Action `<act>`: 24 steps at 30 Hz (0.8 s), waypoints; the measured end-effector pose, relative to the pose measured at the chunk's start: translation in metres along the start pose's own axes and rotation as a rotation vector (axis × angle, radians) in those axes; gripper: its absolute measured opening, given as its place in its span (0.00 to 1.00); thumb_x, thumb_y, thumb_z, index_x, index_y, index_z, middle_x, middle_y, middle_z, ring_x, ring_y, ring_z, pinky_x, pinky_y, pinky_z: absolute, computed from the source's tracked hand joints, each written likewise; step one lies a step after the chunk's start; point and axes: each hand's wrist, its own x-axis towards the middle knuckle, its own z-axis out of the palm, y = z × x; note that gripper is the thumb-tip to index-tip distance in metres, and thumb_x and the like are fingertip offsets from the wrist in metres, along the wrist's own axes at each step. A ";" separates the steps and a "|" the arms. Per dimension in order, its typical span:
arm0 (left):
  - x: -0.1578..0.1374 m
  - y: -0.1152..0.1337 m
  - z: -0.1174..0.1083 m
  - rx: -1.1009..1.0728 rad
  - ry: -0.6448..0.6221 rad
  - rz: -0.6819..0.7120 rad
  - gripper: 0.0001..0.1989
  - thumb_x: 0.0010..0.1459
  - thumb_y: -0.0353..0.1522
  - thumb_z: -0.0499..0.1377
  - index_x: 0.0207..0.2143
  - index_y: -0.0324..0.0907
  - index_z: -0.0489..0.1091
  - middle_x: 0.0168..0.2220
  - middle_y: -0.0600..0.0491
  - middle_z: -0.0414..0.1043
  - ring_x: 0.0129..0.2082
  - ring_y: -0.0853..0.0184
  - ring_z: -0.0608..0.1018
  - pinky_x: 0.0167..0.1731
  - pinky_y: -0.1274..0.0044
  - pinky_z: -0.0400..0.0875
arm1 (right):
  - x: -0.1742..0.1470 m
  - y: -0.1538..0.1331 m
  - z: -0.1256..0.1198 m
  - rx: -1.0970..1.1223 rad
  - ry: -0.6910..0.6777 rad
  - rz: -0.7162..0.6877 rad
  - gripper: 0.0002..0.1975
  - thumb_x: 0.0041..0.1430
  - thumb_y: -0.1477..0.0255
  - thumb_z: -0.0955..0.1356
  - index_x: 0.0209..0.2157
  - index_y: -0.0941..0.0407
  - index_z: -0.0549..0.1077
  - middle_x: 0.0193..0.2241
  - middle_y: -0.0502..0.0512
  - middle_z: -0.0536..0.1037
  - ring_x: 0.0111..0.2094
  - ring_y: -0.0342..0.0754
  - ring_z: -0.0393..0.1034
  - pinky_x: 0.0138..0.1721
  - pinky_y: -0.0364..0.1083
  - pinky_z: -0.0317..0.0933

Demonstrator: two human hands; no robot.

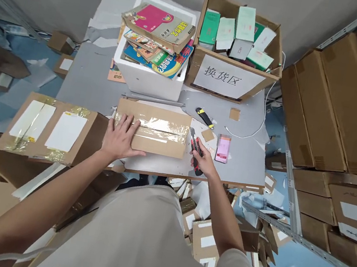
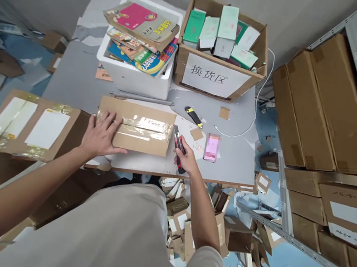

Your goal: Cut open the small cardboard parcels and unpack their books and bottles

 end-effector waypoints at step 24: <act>0.005 0.006 -0.002 0.027 -0.102 -0.055 0.61 0.40 0.63 0.55 0.68 0.38 0.43 0.70 0.38 0.36 0.68 0.40 0.40 0.60 0.46 0.30 | -0.027 -0.036 -0.011 -0.343 -0.166 -0.035 0.35 0.52 0.75 0.71 0.62 0.52 0.63 0.21 0.44 0.75 0.12 0.37 0.62 0.11 0.37 0.58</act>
